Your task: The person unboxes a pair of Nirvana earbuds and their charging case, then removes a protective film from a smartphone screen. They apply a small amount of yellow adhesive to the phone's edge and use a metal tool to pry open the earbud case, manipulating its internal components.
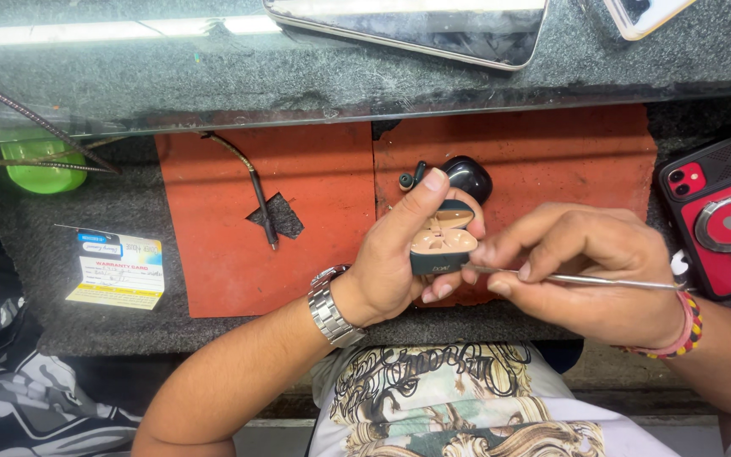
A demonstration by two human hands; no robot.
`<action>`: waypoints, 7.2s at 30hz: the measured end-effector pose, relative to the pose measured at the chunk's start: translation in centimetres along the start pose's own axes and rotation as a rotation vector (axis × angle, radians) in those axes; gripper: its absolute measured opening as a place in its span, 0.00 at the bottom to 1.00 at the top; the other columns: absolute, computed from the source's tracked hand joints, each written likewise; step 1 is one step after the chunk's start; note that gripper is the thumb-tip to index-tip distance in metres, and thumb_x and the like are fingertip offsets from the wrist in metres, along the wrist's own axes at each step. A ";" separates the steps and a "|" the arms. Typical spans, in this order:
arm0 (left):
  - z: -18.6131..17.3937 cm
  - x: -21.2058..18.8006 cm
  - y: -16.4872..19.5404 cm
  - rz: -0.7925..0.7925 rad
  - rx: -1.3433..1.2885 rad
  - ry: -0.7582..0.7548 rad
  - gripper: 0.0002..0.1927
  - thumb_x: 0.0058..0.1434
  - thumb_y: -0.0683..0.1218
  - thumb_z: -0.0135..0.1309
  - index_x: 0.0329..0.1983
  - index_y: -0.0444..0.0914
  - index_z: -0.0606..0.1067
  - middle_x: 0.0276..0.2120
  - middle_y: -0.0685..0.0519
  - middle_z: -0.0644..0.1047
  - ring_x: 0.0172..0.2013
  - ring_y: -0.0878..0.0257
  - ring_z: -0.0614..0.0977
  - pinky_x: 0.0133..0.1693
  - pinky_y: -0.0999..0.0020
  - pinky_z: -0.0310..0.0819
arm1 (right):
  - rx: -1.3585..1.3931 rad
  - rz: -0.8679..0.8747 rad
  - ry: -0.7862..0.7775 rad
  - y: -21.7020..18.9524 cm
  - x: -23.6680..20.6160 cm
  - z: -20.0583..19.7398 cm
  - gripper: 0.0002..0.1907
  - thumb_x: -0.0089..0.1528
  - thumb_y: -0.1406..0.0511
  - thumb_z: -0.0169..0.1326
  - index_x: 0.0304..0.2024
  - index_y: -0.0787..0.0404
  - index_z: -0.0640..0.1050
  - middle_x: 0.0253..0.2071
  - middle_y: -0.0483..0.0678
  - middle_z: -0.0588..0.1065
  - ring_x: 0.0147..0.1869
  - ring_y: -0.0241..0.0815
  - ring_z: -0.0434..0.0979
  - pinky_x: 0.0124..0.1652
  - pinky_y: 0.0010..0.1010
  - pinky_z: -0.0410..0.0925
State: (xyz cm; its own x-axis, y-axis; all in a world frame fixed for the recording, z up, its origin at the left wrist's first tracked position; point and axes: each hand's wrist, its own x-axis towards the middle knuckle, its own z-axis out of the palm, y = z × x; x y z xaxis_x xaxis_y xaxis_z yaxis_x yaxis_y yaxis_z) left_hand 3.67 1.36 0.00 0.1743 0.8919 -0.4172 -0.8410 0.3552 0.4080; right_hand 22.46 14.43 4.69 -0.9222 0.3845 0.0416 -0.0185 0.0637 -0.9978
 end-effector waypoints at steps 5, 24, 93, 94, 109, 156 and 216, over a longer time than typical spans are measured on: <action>0.0 0.0 0.1 0.002 -0.031 0.022 0.33 0.73 0.69 0.35 0.42 0.36 0.72 0.27 0.48 0.76 0.18 0.67 0.71 0.18 0.75 0.60 | -0.008 -0.006 0.021 -0.4 0.5 0.2 0.09 0.58 0.77 0.62 0.34 0.65 0.74 0.46 0.55 0.79 0.52 0.44 0.85 0.53 0.34 0.80; -0.1 -0.1 -0.2 -0.006 -0.091 -0.034 0.32 0.75 0.67 0.34 0.43 0.36 0.72 0.28 0.48 0.75 0.18 0.66 0.71 0.19 0.75 0.60 | -0.141 -0.184 -0.038 -0.2 1.1 0.1 0.10 0.59 0.77 0.62 0.34 0.62 0.75 0.44 0.52 0.79 0.54 0.47 0.85 0.53 0.37 0.78; 0.3 -0.8 -1.0 0.217 0.109 -0.052 0.26 0.77 0.62 0.38 0.44 0.35 0.71 0.27 0.55 0.72 0.19 0.72 0.66 0.21 0.77 0.58 | -0.500 -0.486 -0.188 0.9 0.3 -0.2 0.14 0.54 0.72 0.66 0.37 0.57 0.76 0.47 0.48 0.80 0.53 0.48 0.84 0.45 0.35 0.79; 0.4 -0.8 -1.0 0.214 0.109 -0.049 0.26 0.76 0.62 0.38 0.44 0.35 0.71 0.27 0.55 0.72 0.19 0.72 0.66 0.21 0.77 0.58 | -0.501 -0.495 -0.190 0.9 0.2 -0.3 0.13 0.54 0.73 0.66 0.37 0.57 0.75 0.48 0.48 0.79 0.53 0.49 0.84 0.45 0.35 0.79; 0.4 -0.4 -0.8 0.120 0.183 -0.123 0.27 0.77 0.63 0.37 0.44 0.35 0.72 0.28 0.51 0.75 0.21 0.70 0.69 0.23 0.76 0.60 | 0.225 -0.073 0.009 0.5 0.6 -0.6 0.12 0.58 0.77 0.65 0.32 0.61 0.74 0.41 0.50 0.79 0.47 0.44 0.86 0.50 0.38 0.82; 0.3 -0.5 -0.9 0.076 0.074 0.010 0.27 0.75 0.62 0.37 0.40 0.35 0.72 0.25 0.53 0.72 0.17 0.70 0.65 0.19 0.75 0.56 | 0.073 -0.001 -0.051 1.0 1.7 0.8 0.13 0.59 0.76 0.64 0.29 0.61 0.72 0.39 0.52 0.80 0.44 0.39 0.84 0.44 0.27 0.80; 0.2 -1.0 -0.1 0.019 -0.014 -0.055 0.29 0.76 0.64 0.33 0.43 0.35 0.71 0.28 0.48 0.75 0.19 0.68 0.67 0.20 0.76 0.56 | 0.076 -0.101 -0.054 0.5 1.1 -0.1 0.13 0.59 0.79 0.61 0.31 0.63 0.70 0.44 0.55 0.79 0.49 0.48 0.87 0.48 0.37 0.80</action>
State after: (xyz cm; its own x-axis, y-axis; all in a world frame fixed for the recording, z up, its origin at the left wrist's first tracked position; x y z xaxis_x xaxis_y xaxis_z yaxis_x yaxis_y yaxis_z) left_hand 3.69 0.51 0.52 0.1855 0.9128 -0.3638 -0.8515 0.3341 0.4041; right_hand 21.51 15.01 4.26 -0.9335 0.3296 0.1415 -0.1398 0.0289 -0.9898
